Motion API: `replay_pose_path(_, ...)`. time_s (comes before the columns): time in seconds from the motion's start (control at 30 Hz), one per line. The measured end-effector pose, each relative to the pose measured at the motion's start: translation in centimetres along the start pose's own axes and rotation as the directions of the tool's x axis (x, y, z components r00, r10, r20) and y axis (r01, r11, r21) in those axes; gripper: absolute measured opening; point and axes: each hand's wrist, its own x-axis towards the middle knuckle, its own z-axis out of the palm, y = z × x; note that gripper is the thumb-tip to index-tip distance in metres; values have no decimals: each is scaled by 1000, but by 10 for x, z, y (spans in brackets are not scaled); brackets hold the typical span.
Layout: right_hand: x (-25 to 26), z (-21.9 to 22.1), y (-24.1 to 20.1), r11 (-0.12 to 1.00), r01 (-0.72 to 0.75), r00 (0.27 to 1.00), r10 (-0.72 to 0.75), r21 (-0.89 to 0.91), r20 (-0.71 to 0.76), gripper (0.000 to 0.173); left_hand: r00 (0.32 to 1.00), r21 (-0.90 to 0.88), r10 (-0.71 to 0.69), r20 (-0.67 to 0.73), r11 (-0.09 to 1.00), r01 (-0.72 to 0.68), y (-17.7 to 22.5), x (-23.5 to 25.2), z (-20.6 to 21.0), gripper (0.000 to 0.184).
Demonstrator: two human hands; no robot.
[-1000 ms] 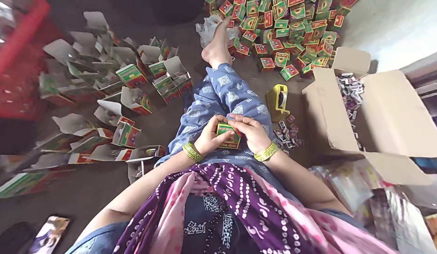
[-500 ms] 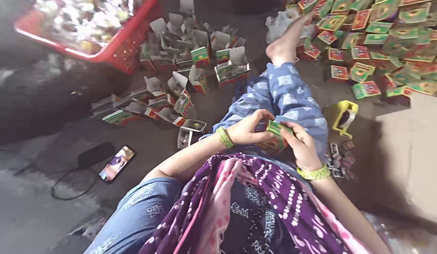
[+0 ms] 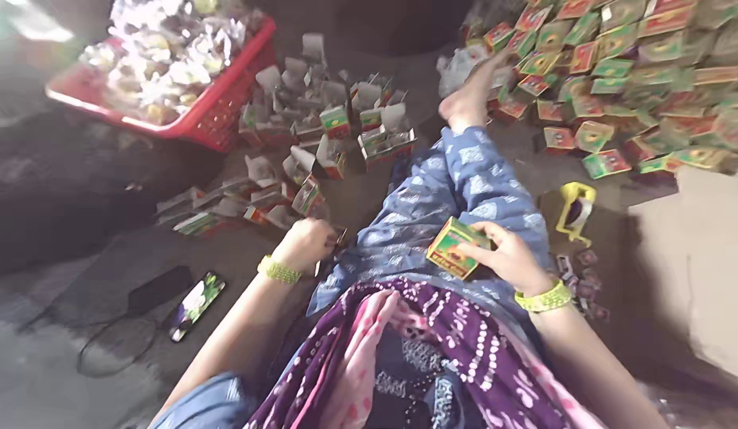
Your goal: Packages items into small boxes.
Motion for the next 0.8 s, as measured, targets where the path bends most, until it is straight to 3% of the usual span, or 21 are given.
replay_pose_path(0.07,5,-12,-9,989,-129,989,123,73,85,45,995,21,45,-89,999,-44,-1,4,7,19)
replay_pose_path(0.13,12,-24,-22,943,-318,930,291,95,226,42,987,63,59,-147,997,-50,0,6,8,19)
replay_pose_path(0.2,26,-37,-32,891,-453,835,415,23,361,42,978,109,55,-202,994,-33,2,5,3,21)
replay_pose_path(0.27,50,-55,-44,869,-483,773,479,-103,416,40,948,117,102,-302,991,-69,3,3,-3,24)
replay_pose_path(0.33,82,-86,-65,896,-375,851,434,-236,296,37,882,116,182,-435,982,-146,5,2,-6,25)
replay_pose_path(0.4,114,-134,-100,953,-203,978,188,-223,-87,35,802,124,257,-539,966,-226,15,-1,-15,30)
replay_pose_path(0.43,132,-160,-121,992,-75,940,36,-103,-338,37,763,135,289,-577,956,-260,21,-2,-19,31)
replay_pose_path(0.47,148,-188,-145,997,72,843,-47,26,-536,44,719,146,321,-616,944,-295,27,-2,-24,30)
replay_pose_path(0.53,164,-233,-192,912,358,628,-76,201,-775,57,630,132,359,-688,916,-378,42,-3,-32,27)
replay_pose_path(0.57,162,-245,-212,851,462,581,-78,249,-810,60,588,106,365,-722,898,-427,50,-3,-37,25)
replay_pose_path(0.63,148,-240,-235,807,532,582,-129,256,-803,58,512,34,366,-777,837,-547,61,1,-44,19)
replay_pose_path(0.7,130,-213,-230,859,478,656,-210,183,-725,56,454,-53,370,-811,727,-685,71,8,-47,16)
replay_pose_path(0.8,106,-164,-186,948,317,799,-283,-28,-530,54,411,-230,369,-833,446,-865,93,28,-44,15)
